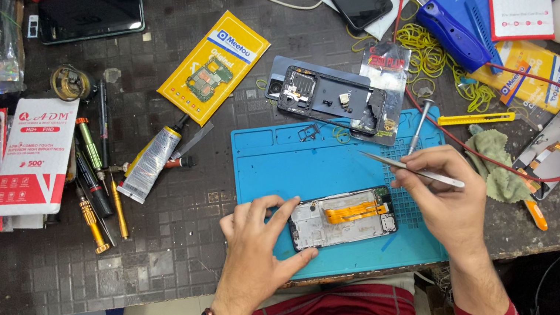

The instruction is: The person uses tweezers and a yellow precision tool to manipulate and scrape a small circuit board on a blue mat. The person then places the circuit board on a yellow package and picks up a disassembled phone chassis, briefly handling it before the clip ends.

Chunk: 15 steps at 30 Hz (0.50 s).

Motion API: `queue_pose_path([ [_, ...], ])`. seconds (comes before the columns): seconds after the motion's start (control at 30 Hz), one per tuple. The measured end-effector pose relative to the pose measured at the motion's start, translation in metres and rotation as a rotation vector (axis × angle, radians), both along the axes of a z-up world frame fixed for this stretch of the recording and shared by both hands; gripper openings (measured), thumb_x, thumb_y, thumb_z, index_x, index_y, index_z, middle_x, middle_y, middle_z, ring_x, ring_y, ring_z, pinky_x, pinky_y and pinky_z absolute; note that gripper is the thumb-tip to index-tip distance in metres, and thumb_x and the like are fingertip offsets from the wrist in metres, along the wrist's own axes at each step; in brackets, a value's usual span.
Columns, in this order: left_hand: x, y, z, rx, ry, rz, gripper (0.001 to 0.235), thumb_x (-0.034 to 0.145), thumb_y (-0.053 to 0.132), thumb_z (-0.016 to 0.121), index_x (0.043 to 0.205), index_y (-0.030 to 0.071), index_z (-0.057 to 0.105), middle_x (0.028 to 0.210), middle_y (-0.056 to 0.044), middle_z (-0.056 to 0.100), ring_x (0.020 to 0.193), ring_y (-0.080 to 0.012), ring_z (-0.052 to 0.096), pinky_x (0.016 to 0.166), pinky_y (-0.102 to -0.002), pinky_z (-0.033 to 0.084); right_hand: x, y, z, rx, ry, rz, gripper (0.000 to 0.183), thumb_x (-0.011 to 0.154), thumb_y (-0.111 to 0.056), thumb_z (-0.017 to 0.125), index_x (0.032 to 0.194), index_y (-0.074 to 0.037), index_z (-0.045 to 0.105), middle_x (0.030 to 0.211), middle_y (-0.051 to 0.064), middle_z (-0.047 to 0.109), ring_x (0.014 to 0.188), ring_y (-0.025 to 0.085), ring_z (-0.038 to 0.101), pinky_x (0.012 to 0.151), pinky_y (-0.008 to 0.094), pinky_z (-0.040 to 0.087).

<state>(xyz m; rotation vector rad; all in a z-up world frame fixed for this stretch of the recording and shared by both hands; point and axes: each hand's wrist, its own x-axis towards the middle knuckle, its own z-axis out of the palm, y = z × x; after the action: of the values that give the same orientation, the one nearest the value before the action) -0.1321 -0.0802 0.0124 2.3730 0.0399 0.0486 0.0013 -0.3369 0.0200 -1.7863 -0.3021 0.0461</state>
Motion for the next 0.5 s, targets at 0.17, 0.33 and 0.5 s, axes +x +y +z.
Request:
queue_pose_path([
  [0.17, -0.002, 0.000, -0.002, 0.009, -0.007, -0.018, 0.077, 0.070, 0.048, 0.086, 0.136, 0.012, 0.065, 0.127, -0.008, 0.057, 0.118, -0.0265, 0.047, 0.097, -0.048, 0.029, -0.022, -0.014, 0.006, -0.042, -0.074, -0.024, 0.013, 0.093, 0.013, 0.067, 0.104, 0.008, 0.062, 0.117, 0.016, 0.062, 0.108, 0.024, 0.074, 0.095, 0.032, 0.064],
  [0.33, 0.002, -0.001, 0.005, -0.017, -0.023, -0.007, 0.076, 0.068, 0.045, 0.087, 0.134, 0.013, 0.066, 0.125, -0.007, 0.058, 0.116, -0.0251, 0.049, 0.097, -0.046, 0.031, -0.034, -0.025, 0.024, -0.517, 0.049, -0.163, 0.024, 0.086, 0.001, 0.075, 0.109, -0.004, 0.072, 0.107, 0.007, 0.072, 0.086, 0.018, 0.074, 0.072, 0.030, 0.060],
  [0.5, 0.006, -0.003, 0.009, 0.006, -0.028, 0.001, 0.076, 0.063, 0.044, 0.089, 0.130, 0.014, 0.068, 0.122, -0.006, 0.058, 0.115, -0.0252, 0.050, 0.100, -0.046, 0.030, -0.034, -0.026, 0.033, -0.847, -0.051, -0.164, 0.034, 0.085, -0.010, 0.074, 0.118, -0.017, 0.077, 0.102, 0.004, 0.069, 0.077, 0.019, 0.068, 0.070, 0.035, 0.054],
])
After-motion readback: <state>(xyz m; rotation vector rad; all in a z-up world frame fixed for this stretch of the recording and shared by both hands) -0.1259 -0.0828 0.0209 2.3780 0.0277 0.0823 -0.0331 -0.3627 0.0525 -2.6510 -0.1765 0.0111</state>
